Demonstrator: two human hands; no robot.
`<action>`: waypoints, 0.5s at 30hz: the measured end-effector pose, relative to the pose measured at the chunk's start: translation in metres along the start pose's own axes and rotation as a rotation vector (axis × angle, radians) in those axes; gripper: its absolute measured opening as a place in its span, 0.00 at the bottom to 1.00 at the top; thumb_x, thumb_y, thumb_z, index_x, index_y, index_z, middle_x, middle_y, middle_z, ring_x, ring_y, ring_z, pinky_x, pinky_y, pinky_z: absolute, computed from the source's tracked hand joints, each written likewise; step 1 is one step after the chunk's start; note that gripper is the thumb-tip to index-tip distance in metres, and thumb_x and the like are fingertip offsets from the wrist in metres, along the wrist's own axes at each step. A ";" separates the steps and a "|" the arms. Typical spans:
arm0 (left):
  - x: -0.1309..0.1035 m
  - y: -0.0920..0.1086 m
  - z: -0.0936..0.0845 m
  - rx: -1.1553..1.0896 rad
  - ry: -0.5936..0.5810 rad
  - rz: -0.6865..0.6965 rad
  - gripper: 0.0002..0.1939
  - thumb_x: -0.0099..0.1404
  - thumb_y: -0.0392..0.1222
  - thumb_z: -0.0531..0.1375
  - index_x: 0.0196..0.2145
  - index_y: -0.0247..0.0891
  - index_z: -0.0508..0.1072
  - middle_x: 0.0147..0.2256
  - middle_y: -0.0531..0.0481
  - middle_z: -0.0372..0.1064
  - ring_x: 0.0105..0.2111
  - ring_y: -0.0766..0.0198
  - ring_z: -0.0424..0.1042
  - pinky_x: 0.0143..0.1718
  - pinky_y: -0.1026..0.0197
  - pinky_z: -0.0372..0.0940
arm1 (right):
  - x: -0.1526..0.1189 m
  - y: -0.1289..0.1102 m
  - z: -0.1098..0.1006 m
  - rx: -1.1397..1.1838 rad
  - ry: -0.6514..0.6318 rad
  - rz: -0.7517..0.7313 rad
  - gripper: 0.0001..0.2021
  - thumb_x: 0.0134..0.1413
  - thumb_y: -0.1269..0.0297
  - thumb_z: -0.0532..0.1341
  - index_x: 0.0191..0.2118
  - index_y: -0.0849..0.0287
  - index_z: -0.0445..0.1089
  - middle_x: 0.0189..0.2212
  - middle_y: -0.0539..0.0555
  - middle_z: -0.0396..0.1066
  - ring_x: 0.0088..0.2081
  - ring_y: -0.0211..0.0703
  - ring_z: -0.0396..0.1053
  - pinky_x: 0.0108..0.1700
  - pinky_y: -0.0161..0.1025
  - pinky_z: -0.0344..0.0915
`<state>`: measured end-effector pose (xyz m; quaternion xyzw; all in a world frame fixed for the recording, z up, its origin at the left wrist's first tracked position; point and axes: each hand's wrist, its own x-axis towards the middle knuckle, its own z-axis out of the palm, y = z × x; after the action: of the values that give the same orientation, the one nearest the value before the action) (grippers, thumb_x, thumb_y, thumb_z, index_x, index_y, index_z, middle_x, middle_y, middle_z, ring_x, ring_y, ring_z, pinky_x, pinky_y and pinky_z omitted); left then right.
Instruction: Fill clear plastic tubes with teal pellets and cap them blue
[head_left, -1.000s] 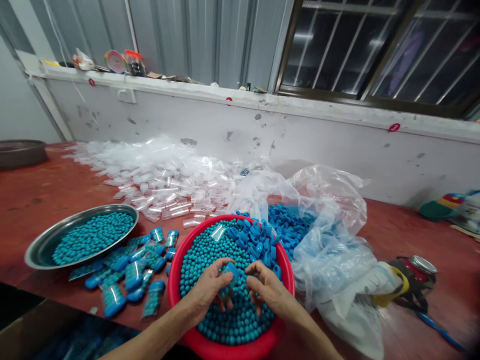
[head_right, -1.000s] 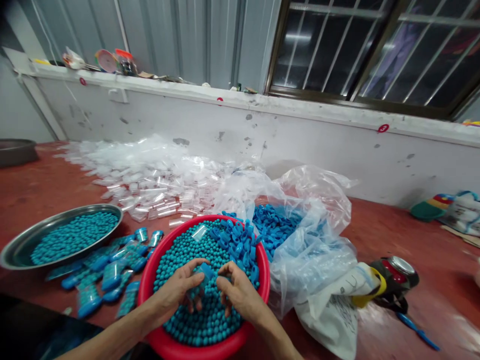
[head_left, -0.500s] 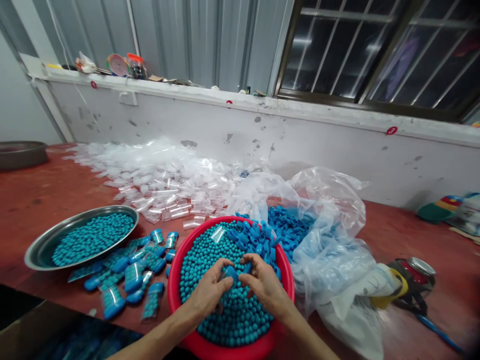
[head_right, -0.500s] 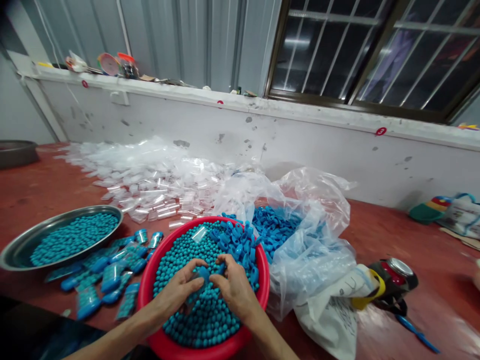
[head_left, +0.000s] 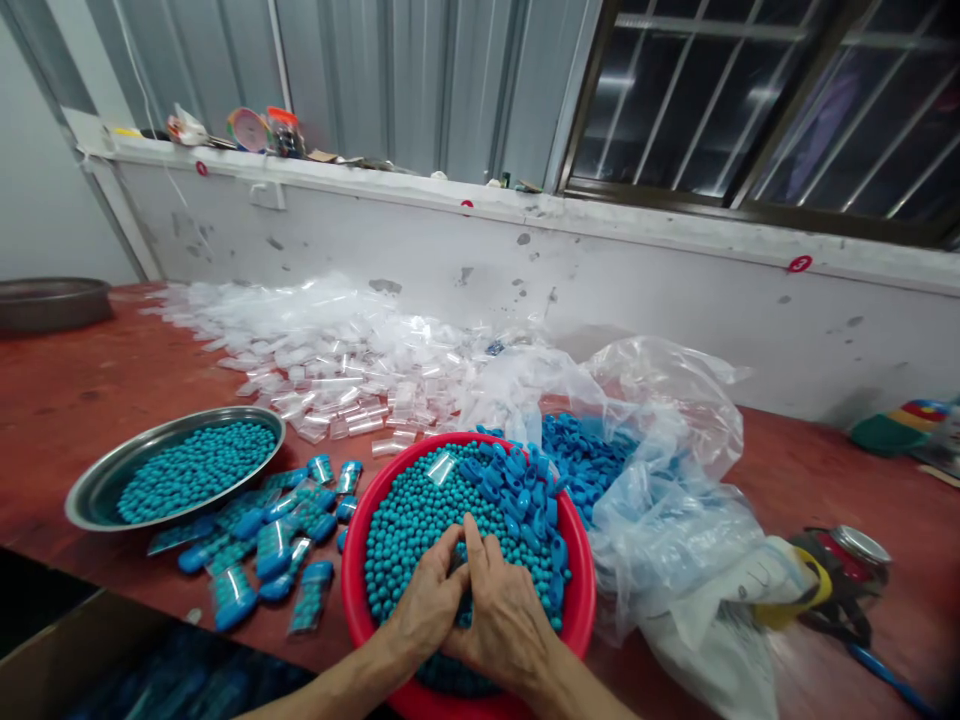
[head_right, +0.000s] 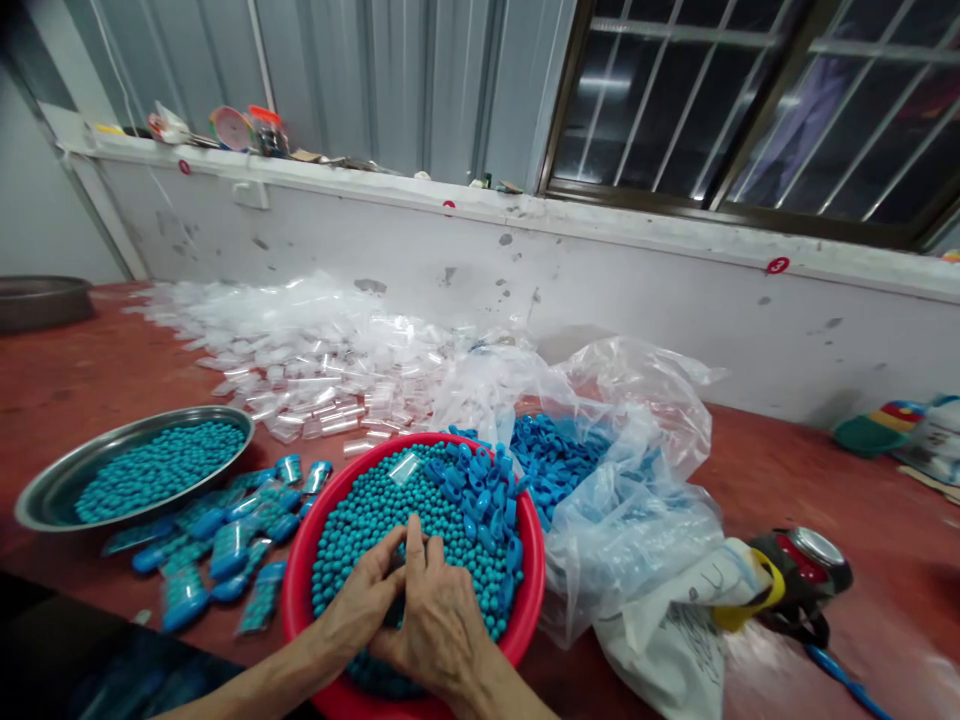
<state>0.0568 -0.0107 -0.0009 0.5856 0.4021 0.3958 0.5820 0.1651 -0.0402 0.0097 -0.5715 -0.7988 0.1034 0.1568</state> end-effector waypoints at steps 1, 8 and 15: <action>0.000 -0.001 0.001 0.026 0.021 -0.008 0.14 0.55 0.38 0.53 0.40 0.35 0.67 0.35 0.50 0.68 0.36 0.62 0.65 0.40 0.63 0.60 | 0.000 -0.001 0.000 -0.010 -0.003 0.001 0.46 0.38 0.54 0.61 0.61 0.65 0.38 0.42 0.64 0.62 0.35 0.55 0.68 0.32 0.47 0.66; 0.001 -0.005 -0.002 0.289 0.040 0.008 0.15 0.56 0.37 0.50 0.42 0.36 0.67 0.38 0.48 0.69 0.37 0.62 0.66 0.42 0.63 0.59 | -0.001 -0.002 0.003 0.143 -0.132 0.060 0.40 0.47 0.56 0.55 0.61 0.65 0.36 0.50 0.67 0.57 0.42 0.53 0.66 0.40 0.47 0.63; -0.016 0.034 -0.097 0.844 0.216 -0.111 0.21 0.61 0.46 0.47 0.51 0.41 0.62 0.38 0.49 0.70 0.37 0.58 0.68 0.38 0.60 0.61 | 0.004 0.044 -0.006 0.229 -0.134 0.074 0.27 0.52 0.60 0.54 0.58 0.61 0.50 0.51 0.60 0.61 0.51 0.50 0.59 0.51 0.43 0.56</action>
<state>-0.0389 0.0092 0.0345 0.7049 0.6180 0.2240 0.2666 0.2045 -0.0220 0.0006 -0.5708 -0.7688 0.2375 0.1633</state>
